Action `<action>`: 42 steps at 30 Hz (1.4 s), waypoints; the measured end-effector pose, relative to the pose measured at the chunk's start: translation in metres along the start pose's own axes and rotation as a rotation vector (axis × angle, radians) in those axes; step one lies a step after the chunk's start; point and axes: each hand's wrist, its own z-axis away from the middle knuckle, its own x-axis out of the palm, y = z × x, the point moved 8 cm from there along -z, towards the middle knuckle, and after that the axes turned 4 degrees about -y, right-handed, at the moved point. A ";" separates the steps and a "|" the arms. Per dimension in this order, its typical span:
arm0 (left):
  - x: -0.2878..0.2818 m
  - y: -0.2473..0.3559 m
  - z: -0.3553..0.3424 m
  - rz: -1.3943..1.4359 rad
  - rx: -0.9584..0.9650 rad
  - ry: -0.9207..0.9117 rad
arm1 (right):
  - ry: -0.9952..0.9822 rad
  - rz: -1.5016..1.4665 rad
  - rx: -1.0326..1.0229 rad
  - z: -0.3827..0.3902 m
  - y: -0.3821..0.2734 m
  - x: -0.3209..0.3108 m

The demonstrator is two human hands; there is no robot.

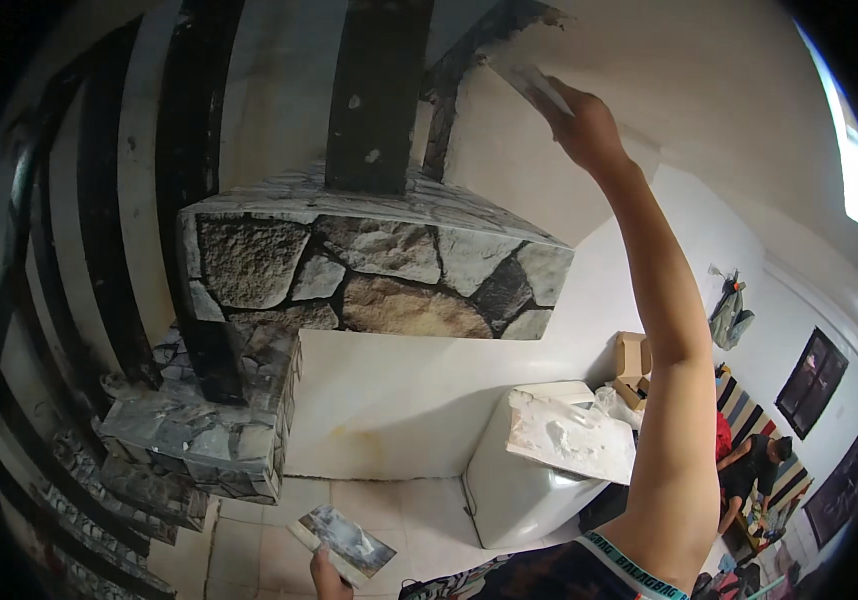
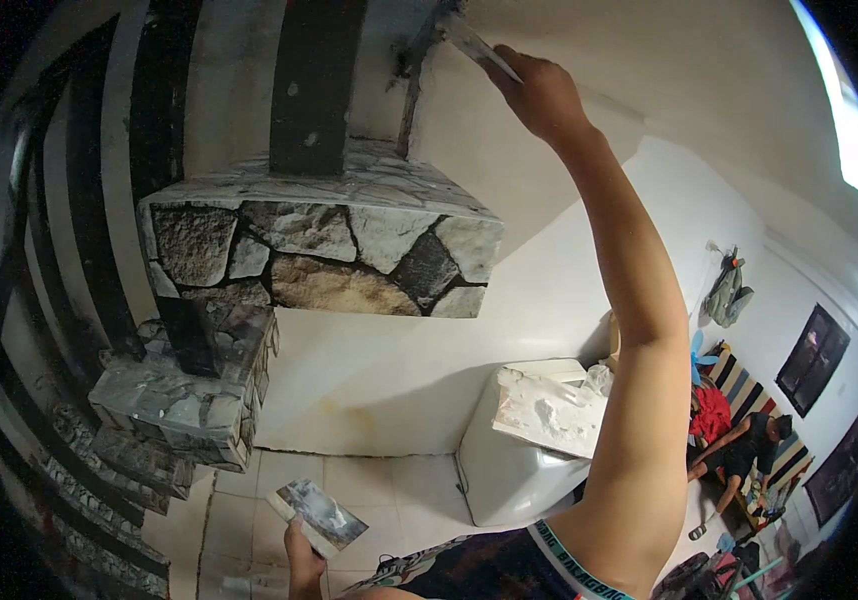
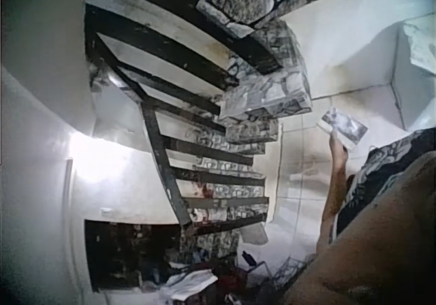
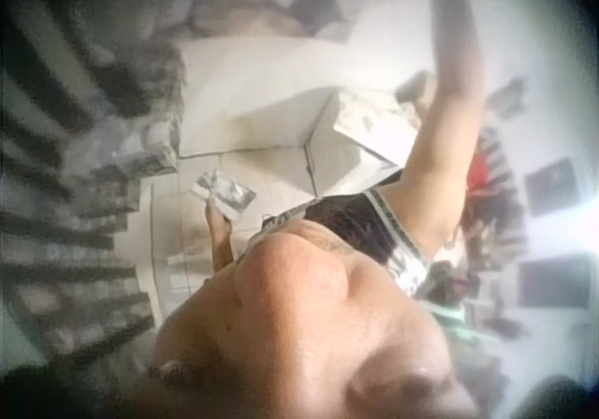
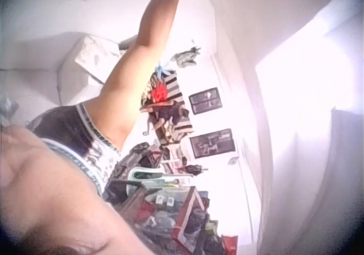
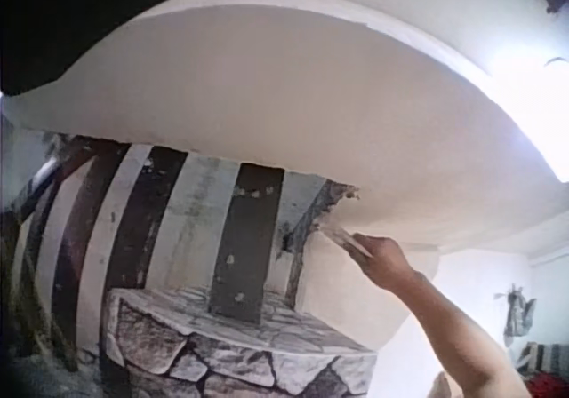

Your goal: Apply plaster to a stone-textured wall surface using a putty knife and a hawk.

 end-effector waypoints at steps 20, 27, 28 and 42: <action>0.004 0.001 0.009 0.014 0.023 0.039 | 0.122 -0.128 0.195 -0.007 0.026 0.004; 0.004 0.005 0.007 -0.009 0.044 0.015 | 0.004 -0.261 0.144 0.018 0.008 0.009; 0.003 0.005 0.003 -0.008 0.046 -0.011 | -0.003 -0.162 0.089 0.009 -0.006 0.005; 0.040 0.001 -0.003 -0.008 -0.056 -0.104 | 0.155 -0.402 0.335 0.134 0.030 -0.041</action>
